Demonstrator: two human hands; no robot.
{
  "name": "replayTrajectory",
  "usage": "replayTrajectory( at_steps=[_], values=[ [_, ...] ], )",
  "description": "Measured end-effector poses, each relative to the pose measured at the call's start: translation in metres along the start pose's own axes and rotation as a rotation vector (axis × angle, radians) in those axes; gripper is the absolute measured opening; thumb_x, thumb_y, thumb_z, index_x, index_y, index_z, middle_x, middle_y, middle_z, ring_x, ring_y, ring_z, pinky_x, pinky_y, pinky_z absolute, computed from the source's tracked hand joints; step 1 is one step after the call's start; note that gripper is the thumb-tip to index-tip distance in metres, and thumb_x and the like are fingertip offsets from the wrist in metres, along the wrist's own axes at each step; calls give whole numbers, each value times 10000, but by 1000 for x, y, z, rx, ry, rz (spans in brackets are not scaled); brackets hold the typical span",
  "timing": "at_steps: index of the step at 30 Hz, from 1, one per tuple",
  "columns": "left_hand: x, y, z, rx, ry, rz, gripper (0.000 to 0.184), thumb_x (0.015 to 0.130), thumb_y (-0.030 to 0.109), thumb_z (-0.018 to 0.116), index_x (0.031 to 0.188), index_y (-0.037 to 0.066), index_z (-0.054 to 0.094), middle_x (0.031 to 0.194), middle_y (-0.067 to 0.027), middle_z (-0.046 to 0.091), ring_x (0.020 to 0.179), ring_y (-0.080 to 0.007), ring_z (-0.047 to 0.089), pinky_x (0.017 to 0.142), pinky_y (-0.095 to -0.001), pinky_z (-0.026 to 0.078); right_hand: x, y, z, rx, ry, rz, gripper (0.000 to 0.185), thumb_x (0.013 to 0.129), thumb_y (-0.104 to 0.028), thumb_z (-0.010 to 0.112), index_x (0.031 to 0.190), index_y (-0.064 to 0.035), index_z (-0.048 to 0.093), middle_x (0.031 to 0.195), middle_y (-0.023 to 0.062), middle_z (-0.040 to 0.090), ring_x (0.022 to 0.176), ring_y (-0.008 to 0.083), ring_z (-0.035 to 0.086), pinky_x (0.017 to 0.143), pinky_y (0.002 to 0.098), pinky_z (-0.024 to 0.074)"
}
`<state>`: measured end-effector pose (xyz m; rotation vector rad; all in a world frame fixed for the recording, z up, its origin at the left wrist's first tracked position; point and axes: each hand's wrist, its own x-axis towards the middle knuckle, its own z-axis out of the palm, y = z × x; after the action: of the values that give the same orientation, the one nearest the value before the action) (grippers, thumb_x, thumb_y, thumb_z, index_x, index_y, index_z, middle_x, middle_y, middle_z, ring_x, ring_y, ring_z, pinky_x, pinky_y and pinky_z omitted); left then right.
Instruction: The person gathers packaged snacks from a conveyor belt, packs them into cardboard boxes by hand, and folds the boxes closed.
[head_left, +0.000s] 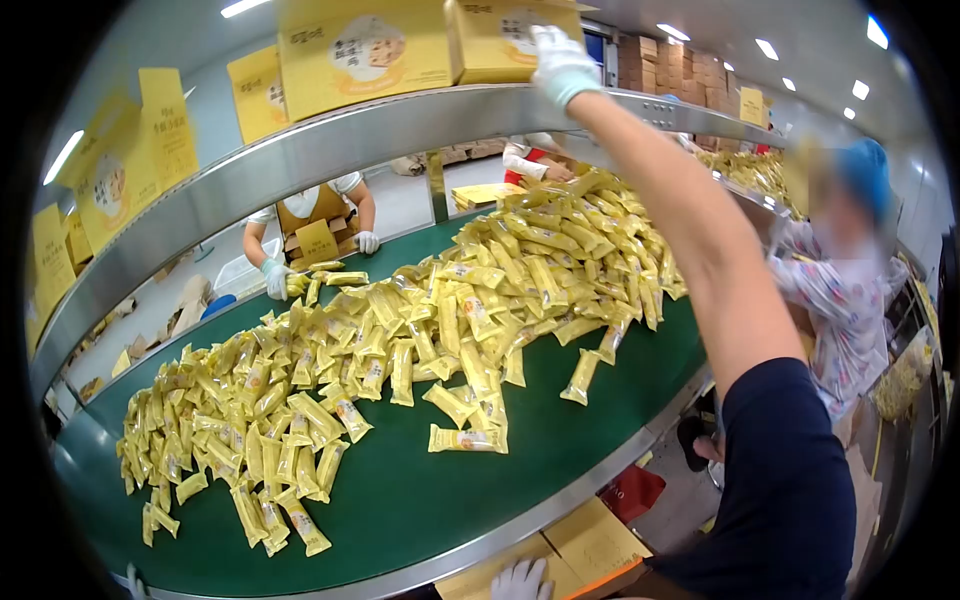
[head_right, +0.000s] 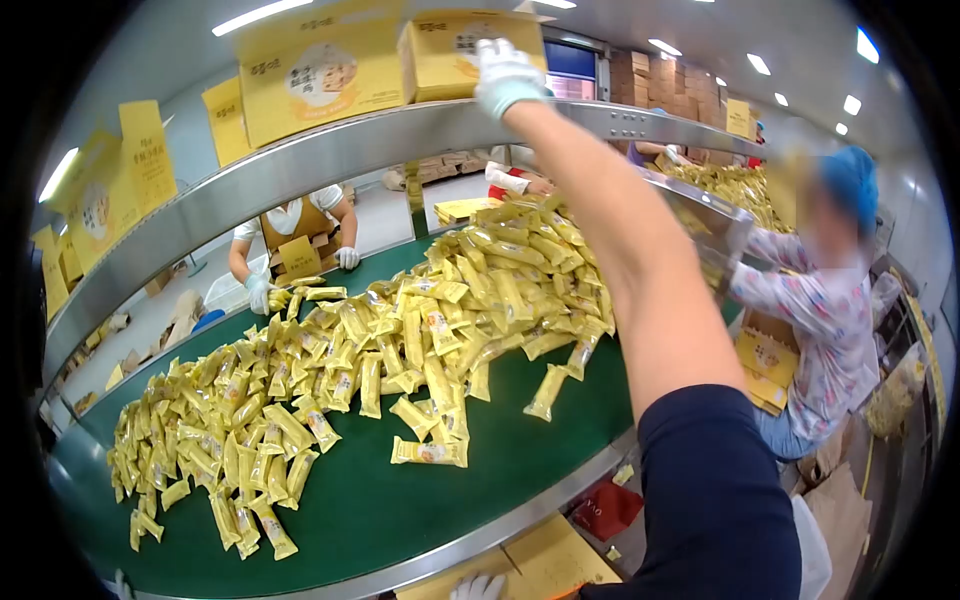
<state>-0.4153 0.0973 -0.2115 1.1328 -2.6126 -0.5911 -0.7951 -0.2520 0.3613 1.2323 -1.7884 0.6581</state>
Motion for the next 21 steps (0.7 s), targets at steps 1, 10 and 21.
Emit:
replayTrajectory(
  at_steps=[1, 10, 21],
  values=[
    [-2, 1, 5, -19, 34, 7, 582, 860, 370, 601, 1396, 175, 485, 1398, -126, 493, 1304, -343, 429, 1022, -543, 370, -17, -4, 7, 86, 95, -30, 554, 888, -168, 493, 1428, -111, 386, 1375, 138, 484, 1223, 315, 539, 1018, 425, 468],
    [-39, 5, -30, 286, 152, -225, 656, 810, 452, 646, 1341, 83, 535, 1409, -192, 482, 1304, -430, 414, 1073, -596, 315, -423, -51, -90, 1202, -508, -419, 299, 881, -57, 598, 1179, -65, 623, 1140, 170, 641, 1023, 338, 615, 869, 389, 516],
    [-87, 6, -59, -1010, 477, -728, 376, 913, 130, 622, 1238, -51, 570, 1100, -113, 675, 923, -161, 626, 809, -299, 511, -711, 64, -124, 765, -1359, 464, 877, 857, -582, 582, 1466, 8, 357, 1489, 300, 363, 1392, 403, 362, 1137, 399, 314]
  ],
)
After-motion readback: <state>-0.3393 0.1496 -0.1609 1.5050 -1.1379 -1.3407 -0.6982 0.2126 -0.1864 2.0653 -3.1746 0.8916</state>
